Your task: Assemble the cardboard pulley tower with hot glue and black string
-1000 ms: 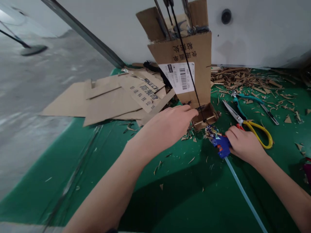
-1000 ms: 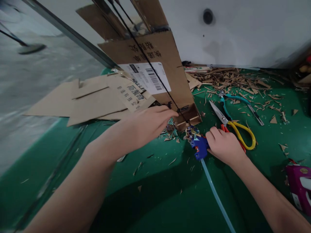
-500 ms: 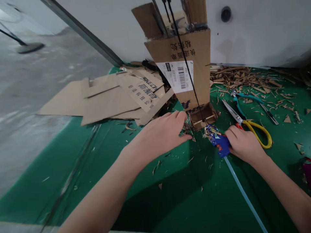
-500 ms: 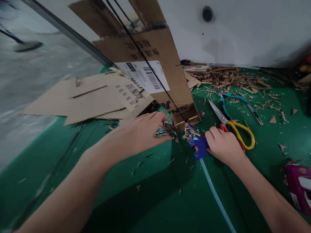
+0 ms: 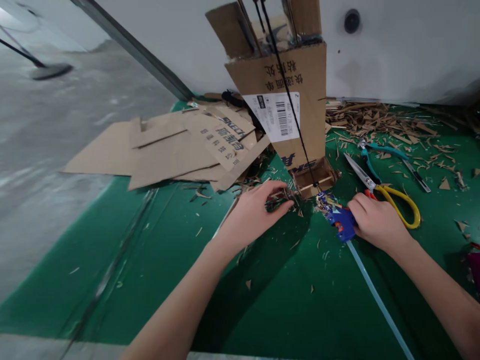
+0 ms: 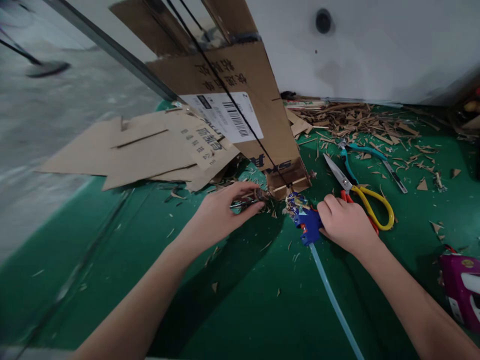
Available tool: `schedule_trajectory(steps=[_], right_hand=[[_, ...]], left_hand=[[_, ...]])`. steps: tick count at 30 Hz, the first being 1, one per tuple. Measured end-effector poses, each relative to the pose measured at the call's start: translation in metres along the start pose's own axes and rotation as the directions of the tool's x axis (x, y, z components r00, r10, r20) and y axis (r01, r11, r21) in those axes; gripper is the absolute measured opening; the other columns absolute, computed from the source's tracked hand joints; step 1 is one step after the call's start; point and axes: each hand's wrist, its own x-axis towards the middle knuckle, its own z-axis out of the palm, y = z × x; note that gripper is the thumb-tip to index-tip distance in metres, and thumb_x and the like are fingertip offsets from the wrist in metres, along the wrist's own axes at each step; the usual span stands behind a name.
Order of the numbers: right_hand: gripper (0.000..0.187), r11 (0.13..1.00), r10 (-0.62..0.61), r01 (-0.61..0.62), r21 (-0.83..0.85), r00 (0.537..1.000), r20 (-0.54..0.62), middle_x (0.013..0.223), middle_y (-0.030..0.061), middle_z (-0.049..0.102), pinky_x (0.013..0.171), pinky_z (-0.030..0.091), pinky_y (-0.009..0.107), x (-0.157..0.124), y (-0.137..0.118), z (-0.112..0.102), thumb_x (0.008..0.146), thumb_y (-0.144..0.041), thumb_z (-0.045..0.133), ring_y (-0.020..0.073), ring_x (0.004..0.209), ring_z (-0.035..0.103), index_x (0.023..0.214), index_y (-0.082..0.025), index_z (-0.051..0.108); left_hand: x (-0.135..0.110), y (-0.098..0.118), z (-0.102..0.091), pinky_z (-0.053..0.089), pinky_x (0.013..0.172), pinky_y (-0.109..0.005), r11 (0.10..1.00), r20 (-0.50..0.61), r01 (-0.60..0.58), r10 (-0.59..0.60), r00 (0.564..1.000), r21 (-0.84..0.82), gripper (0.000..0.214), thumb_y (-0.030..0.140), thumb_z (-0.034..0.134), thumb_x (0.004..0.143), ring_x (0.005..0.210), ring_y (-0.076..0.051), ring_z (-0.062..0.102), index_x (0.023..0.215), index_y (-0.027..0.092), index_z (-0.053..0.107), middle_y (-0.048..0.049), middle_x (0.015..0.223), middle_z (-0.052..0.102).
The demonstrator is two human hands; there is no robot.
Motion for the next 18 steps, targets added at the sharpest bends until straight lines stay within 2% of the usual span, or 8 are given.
schedule_trajectory(steps=[4,8,18], right_hand=[[0.014,1.000,0.028,-0.028,0.008,0.999,0.020,0.087,0.0079,0.061,0.053,0.022,0.030,0.000,0.000,0.000,0.073,-0.016,0.063,0.0179,0.068,0.054,0.085,-0.017,0.055],[0.015,1.000,0.020,-0.021,0.016,0.999,0.030,0.087,0.0075,0.062,0.053,0.023,0.030,0.000,0.000,-0.001,0.073,-0.015,0.063,0.0178,0.067,0.055,0.084,-0.017,0.054],[0.011,1.000,-0.014,0.014,0.008,1.000,0.011,0.082,0.0064,0.060,0.053,0.021,0.030,0.000,0.001,0.000,0.073,-0.015,0.061,0.0176,0.064,0.052,0.082,-0.017,0.055]], left_hand=[[0.000,-0.004,0.003,0.055,0.090,-0.038,0.999,-0.006,-0.011,0.011,1.000,-0.034,0.046,0.051,0.053,0.089,0.102,-0.026,0.067,0.121,0.019,0.061,-0.0094,0.115,0.070],[0.000,-0.006,0.003,0.057,0.083,-0.037,1.000,-0.010,-0.008,0.008,1.000,-0.030,0.051,0.053,0.051,0.089,0.096,-0.026,0.069,0.125,0.018,0.061,-0.0102,0.116,0.071],[0.002,-0.013,0.006,0.054,0.093,-0.041,0.999,-0.016,-0.046,0.046,0.999,0.008,0.057,0.056,0.042,0.093,0.106,-0.028,0.067,0.127,0.016,0.063,-0.0117,0.124,0.068]])
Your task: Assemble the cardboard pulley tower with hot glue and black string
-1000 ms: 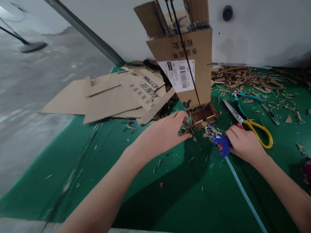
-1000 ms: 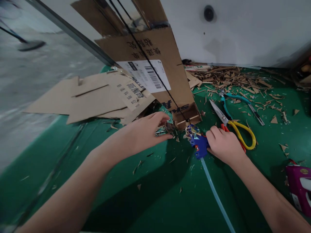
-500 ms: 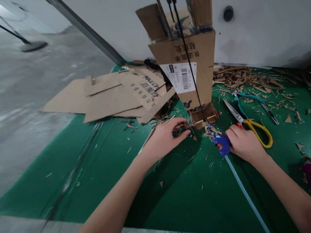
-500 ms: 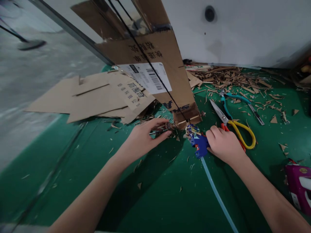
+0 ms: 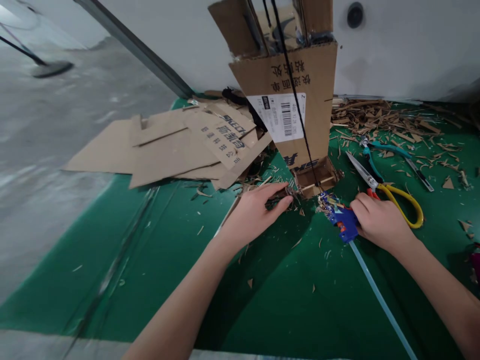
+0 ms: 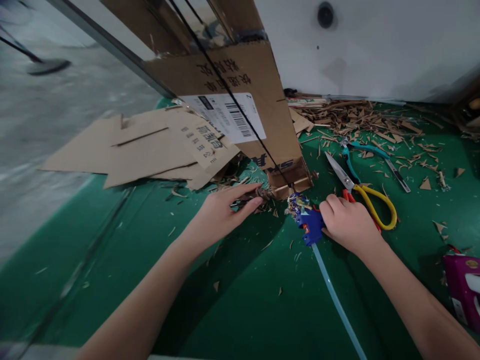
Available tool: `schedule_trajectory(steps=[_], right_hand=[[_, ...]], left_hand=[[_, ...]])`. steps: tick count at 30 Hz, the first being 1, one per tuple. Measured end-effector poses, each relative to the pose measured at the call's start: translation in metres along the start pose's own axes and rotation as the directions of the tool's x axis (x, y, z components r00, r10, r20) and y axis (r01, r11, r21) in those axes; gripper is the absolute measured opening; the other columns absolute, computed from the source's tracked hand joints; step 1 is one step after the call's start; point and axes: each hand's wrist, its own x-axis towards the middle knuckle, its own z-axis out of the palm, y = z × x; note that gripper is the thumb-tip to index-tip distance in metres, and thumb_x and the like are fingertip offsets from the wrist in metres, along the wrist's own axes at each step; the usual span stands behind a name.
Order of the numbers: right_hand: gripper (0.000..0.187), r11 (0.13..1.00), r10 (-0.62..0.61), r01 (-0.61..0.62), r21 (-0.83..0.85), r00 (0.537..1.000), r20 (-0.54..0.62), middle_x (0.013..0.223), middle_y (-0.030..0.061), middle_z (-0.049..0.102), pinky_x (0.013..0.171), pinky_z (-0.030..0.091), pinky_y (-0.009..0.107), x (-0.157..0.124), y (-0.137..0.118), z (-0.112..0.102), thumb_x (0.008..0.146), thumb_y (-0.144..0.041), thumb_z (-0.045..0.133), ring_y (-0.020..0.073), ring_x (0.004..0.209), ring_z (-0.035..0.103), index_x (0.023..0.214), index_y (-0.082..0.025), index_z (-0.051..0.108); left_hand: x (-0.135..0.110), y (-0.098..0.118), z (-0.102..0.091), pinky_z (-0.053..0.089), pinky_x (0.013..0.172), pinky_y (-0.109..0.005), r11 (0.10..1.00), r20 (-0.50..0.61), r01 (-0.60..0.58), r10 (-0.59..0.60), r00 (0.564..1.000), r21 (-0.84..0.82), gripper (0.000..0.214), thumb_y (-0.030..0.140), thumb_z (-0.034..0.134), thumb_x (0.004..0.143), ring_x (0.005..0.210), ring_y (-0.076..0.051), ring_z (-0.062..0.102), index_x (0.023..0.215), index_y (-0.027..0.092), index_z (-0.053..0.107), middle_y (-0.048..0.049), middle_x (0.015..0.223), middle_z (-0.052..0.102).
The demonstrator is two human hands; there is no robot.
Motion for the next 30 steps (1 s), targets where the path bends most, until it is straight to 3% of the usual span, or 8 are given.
schedule_trajectory(steps=[8,19,30], right_hand=[[0.010,1.000,-0.002,0.002,0.001,1.000,0.009,0.080,0.0062,0.059,0.053,0.022,0.029,0.0006,-0.0006,-0.0019,0.074,-0.015,0.062,0.0173,0.064,0.052,0.080,-0.018,0.055],[0.006,1.000,0.022,-0.022,0.009,1.000,-0.002,0.083,0.0076,0.061,0.054,0.023,0.029,-0.0007,-0.0003,-0.0001,0.077,-0.015,0.059,0.0171,0.065,0.053,0.081,-0.017,0.055],[0.010,1.000,0.019,-0.019,-0.001,1.000,-0.012,0.083,0.0075,0.062,0.053,0.022,0.029,-0.0004,0.0007,0.0004,0.072,-0.012,0.057,0.0177,0.063,0.053,0.080,-0.017,0.055]], left_hand=[[0.0004,0.0013,0.0003,0.049,0.102,-0.044,0.999,0.025,-0.023,0.022,0.999,0.027,0.059,0.054,0.034,0.097,0.115,-0.029,0.063,0.130,0.014,0.061,-0.0137,0.128,0.066],[0.0020,0.0047,0.0011,0.050,0.096,-0.042,0.999,0.044,-0.012,0.010,0.999,0.048,0.057,0.051,0.028,0.098,0.106,-0.028,0.063,0.123,0.013,0.063,-0.0143,0.116,0.068],[-0.0005,-0.0002,0.0030,0.049,0.095,-0.044,0.999,0.001,-0.009,0.009,1.000,0.049,0.052,0.053,0.040,0.095,0.112,-0.029,0.060,0.128,0.017,0.058,-0.0130,0.121,0.064]])
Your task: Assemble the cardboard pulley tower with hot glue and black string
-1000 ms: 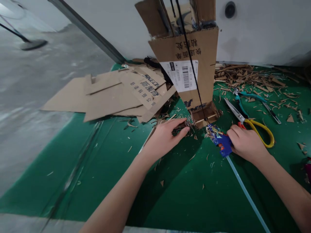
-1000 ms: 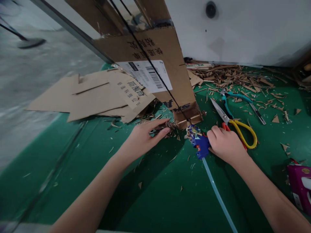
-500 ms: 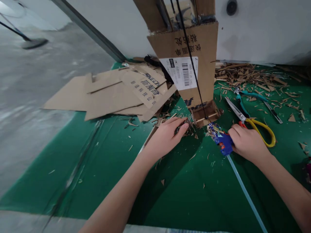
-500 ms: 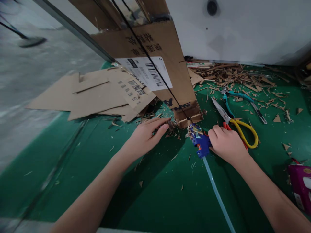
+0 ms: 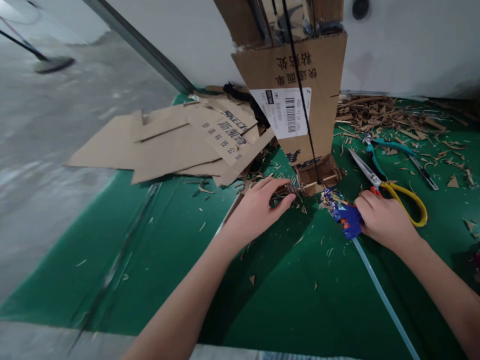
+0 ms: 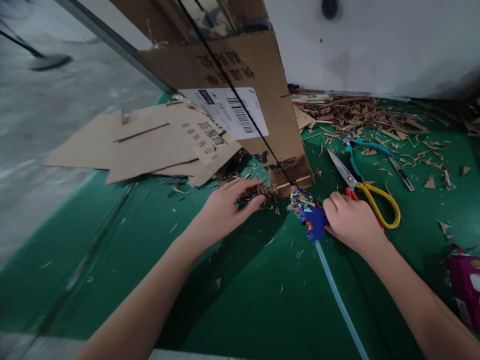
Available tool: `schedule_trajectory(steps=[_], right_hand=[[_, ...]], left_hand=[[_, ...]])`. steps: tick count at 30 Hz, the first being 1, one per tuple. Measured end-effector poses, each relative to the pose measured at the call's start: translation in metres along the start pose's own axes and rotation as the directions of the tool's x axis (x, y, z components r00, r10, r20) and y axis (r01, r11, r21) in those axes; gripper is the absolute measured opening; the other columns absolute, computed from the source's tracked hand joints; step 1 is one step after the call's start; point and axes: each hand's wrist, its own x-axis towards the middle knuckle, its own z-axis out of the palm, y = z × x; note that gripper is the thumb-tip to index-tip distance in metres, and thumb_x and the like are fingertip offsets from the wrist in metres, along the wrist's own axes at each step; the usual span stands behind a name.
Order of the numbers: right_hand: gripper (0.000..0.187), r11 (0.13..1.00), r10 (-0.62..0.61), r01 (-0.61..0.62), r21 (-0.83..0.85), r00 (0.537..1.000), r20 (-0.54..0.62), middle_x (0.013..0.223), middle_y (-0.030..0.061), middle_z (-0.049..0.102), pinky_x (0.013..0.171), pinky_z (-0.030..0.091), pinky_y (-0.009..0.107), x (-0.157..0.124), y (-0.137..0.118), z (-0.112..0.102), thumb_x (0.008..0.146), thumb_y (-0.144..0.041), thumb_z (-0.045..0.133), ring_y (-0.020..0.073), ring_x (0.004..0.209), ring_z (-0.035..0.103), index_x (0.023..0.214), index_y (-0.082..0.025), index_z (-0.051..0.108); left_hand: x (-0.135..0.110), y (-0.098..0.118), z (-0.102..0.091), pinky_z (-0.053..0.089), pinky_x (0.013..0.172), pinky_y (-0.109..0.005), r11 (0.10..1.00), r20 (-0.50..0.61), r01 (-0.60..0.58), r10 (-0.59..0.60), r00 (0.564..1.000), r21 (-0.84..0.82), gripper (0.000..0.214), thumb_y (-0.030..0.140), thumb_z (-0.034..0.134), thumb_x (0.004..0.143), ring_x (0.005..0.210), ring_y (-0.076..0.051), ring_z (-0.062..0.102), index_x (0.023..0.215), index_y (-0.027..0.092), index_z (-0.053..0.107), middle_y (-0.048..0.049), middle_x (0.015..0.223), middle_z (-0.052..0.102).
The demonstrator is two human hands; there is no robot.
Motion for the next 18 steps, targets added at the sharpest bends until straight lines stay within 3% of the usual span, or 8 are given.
schedule_trajectory(steps=[6,12,18], right_hand=[[0.010,1.000,0.019,-0.020,0.015,0.998,0.060,0.086,0.0084,0.064,0.052,0.023,0.029,0.002,0.000,-0.002,0.074,-0.014,0.058,0.0183,0.063,0.055,0.082,-0.017,0.056],[0.013,0.979,0.083,-0.119,0.163,0.973,0.213,0.095,0.0087,0.064,0.053,0.026,0.028,0.006,0.006,-0.006,0.078,-0.018,0.057,0.0191,0.070,0.058,0.091,-0.017,0.056],[0.009,0.946,0.107,-0.185,0.267,0.953,0.284,0.094,0.0083,0.063,0.054,0.030,0.029,0.014,0.009,-0.009,0.085,-0.023,0.051,0.0202,0.073,0.060,0.090,-0.017,0.055]], left_hand=[[-0.001,0.002,0.000,0.051,0.094,-0.043,1.000,-0.027,-0.008,0.008,1.000,-0.010,0.046,0.050,0.048,0.091,0.107,-0.028,0.061,0.122,0.018,0.059,-0.0113,0.116,0.064],[-0.002,-0.002,0.004,0.052,0.091,-0.042,0.998,-0.090,-0.057,0.059,0.994,0.023,0.040,0.048,0.052,0.090,0.107,-0.027,0.062,0.118,0.020,0.059,-0.0087,0.114,0.065],[-0.004,-0.001,0.005,0.051,0.091,-0.040,0.995,-0.106,-0.078,0.084,0.991,0.060,0.036,0.043,0.054,0.091,0.109,-0.026,0.061,0.117,0.019,0.059,-0.0085,0.113,0.065]])
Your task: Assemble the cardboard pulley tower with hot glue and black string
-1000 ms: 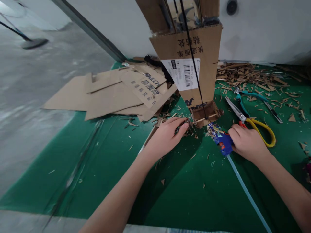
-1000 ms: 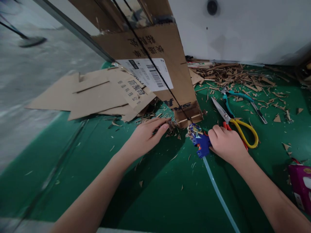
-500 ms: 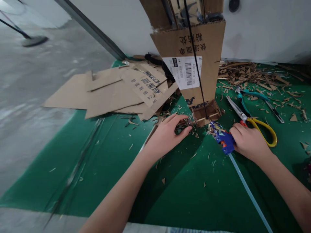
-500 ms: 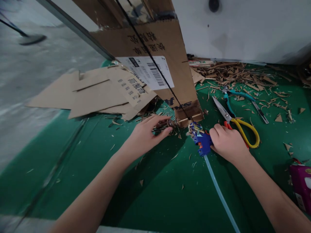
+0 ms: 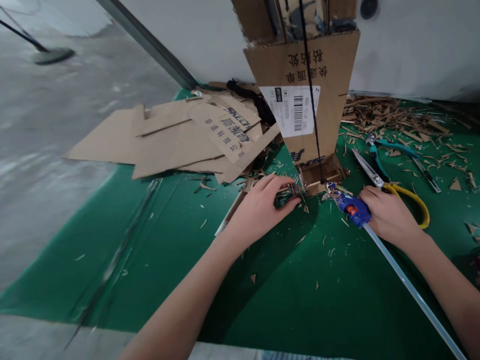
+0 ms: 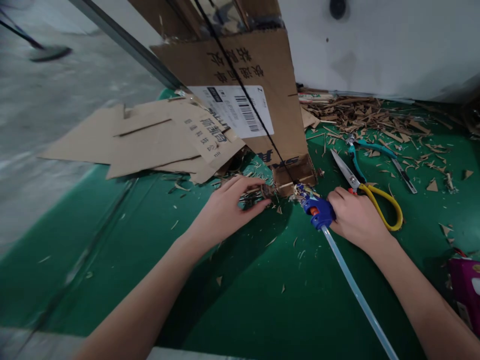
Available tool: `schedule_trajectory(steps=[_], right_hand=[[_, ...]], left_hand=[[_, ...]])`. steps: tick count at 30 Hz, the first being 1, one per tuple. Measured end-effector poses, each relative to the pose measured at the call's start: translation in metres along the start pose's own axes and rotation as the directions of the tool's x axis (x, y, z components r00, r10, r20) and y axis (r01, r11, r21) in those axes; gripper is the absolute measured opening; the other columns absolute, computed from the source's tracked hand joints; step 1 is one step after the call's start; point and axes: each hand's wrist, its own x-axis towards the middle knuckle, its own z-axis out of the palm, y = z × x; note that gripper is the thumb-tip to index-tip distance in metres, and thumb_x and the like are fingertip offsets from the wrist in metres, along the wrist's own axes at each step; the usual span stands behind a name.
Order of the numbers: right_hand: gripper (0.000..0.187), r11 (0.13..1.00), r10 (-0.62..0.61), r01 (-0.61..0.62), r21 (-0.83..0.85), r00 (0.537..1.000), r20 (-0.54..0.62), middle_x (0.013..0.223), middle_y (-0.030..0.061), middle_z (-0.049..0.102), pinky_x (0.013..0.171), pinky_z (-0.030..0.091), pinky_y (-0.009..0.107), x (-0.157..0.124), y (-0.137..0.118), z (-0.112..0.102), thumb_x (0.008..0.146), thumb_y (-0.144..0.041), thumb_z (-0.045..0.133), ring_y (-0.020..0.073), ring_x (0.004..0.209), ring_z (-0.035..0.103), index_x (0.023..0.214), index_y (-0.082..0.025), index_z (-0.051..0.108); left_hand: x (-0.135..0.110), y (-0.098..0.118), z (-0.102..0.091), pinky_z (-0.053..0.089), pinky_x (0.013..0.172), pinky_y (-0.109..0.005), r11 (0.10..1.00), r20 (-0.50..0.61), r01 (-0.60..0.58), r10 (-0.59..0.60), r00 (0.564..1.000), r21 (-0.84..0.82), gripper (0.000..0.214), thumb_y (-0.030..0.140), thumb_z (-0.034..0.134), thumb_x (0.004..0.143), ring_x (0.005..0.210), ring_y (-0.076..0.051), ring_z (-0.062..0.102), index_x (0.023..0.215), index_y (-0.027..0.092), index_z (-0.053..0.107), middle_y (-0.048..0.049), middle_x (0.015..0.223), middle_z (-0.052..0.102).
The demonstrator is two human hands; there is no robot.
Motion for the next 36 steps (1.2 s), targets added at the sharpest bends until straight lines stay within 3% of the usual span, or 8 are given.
schedule_trajectory(steps=[19,27,36], right_hand=[[0.002,0.996,0.021,-0.019,0.086,0.999,-0.032,0.083,0.0058,0.060,0.058,0.033,0.028,0.0014,0.0032,0.0035,0.081,-0.020,0.051,0.0194,0.071,0.058,0.081,-0.020,0.049],[0.006,0.999,0.032,-0.030,0.045,0.999,-0.026,0.087,0.0073,0.063,0.059,0.035,0.029,-0.0003,0.0029,0.0018,0.079,-0.020,0.051,0.0209,0.072,0.060,0.085,-0.019,0.052],[0.008,1.000,-0.012,0.011,-0.015,0.998,-0.061,0.091,0.0082,0.064,0.057,0.033,0.028,-0.0043,0.0021,0.0059,0.081,-0.019,0.051,0.0201,0.073,0.061,0.088,-0.018,0.054]], left_hand=[[-0.0028,0.0032,0.0012,0.050,0.093,-0.041,0.996,-0.019,-0.049,0.051,0.999,0.071,0.028,0.036,0.056,0.091,0.109,-0.026,0.059,0.113,0.018,0.057,-0.0084,0.110,0.063],[-0.0034,0.0018,0.0015,0.051,0.092,-0.042,0.995,-0.022,-0.053,0.055,0.998,0.080,0.030,0.037,0.056,0.091,0.107,-0.027,0.060,0.115,0.018,0.058,-0.0089,0.110,0.064],[-0.0021,0.0025,-0.0001,0.051,0.096,-0.044,0.998,-0.015,-0.046,0.047,0.999,0.052,0.041,0.045,0.045,0.095,0.111,-0.027,0.059,0.122,0.018,0.059,-0.0111,0.116,0.064]])
